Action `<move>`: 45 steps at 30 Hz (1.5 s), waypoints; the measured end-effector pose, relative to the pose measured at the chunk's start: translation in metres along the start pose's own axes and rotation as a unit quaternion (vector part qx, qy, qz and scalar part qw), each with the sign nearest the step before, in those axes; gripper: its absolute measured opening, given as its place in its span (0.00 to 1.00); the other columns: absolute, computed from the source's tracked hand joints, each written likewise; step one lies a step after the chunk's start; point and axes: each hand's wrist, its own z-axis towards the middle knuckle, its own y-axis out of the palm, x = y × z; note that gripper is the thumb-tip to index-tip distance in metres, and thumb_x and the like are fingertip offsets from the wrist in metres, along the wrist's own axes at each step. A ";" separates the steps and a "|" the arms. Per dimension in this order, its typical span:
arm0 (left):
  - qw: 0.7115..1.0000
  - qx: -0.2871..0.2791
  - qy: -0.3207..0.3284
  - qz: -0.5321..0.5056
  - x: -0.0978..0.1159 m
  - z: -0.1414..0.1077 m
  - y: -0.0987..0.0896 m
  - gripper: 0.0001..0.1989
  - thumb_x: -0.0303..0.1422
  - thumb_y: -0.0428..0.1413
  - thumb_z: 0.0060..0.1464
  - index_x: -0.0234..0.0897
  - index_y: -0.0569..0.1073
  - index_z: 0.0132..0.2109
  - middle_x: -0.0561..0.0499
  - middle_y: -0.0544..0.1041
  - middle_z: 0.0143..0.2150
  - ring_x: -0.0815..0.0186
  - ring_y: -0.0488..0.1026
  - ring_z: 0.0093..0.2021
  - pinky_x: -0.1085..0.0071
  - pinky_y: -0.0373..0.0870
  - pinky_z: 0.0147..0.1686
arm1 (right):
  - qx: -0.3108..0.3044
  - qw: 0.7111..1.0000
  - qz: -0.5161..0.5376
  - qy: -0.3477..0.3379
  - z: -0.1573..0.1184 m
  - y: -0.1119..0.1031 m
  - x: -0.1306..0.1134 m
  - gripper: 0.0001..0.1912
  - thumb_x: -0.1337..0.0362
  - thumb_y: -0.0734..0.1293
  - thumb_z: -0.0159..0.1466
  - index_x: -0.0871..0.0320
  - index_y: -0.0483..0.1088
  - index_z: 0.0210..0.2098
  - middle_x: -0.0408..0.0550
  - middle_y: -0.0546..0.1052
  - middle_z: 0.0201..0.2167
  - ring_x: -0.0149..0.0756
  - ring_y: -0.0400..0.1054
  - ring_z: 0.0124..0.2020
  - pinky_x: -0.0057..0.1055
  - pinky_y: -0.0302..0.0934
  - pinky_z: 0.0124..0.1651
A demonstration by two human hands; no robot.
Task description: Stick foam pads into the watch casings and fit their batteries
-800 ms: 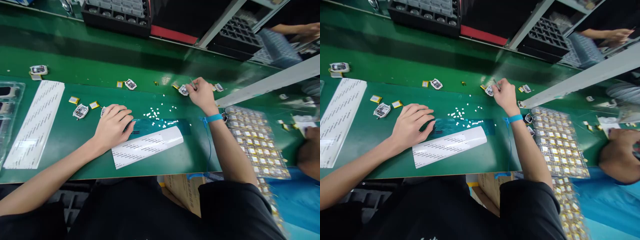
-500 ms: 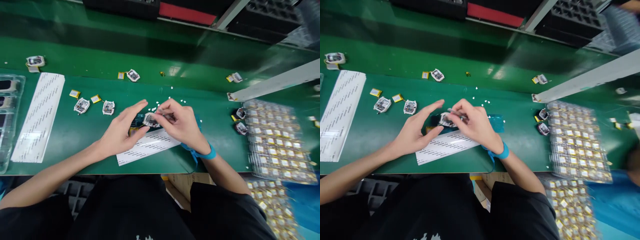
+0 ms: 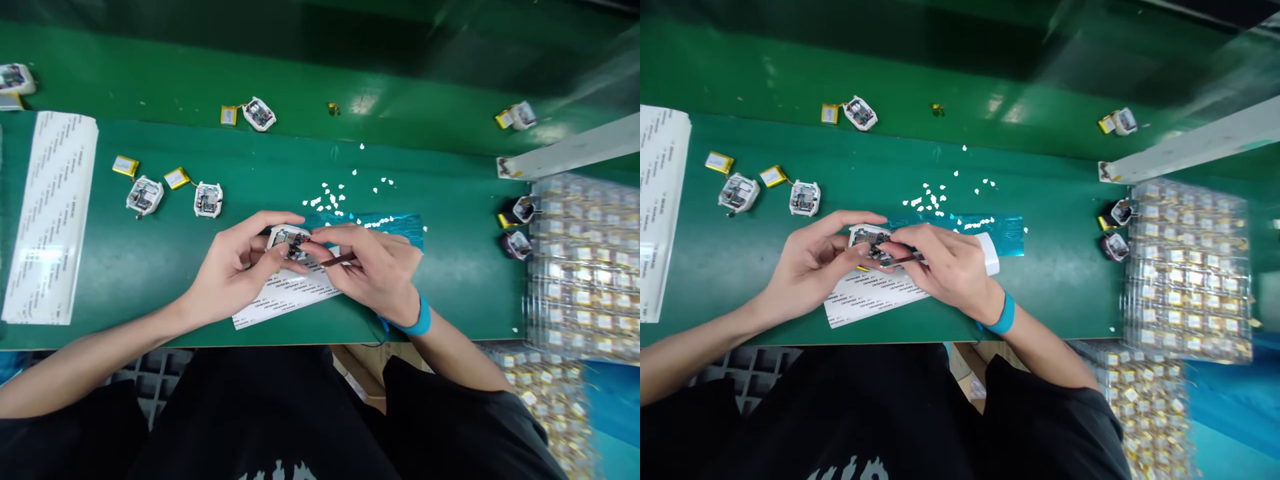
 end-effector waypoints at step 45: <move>0.994 0.052 0.067 0.074 -0.008 -0.002 0.005 0.02 0.28 0.61 0.62 0.35 0.76 0.42 0.56 0.79 0.29 0.67 0.82 0.25 0.79 0.77 0.23 | -0.057 0.978 0.184 0.084 0.001 0.003 0.002 0.06 0.71 0.70 0.69 0.56 0.76 0.43 0.40 0.81 0.34 0.28 0.75 0.30 0.25 0.69 0.32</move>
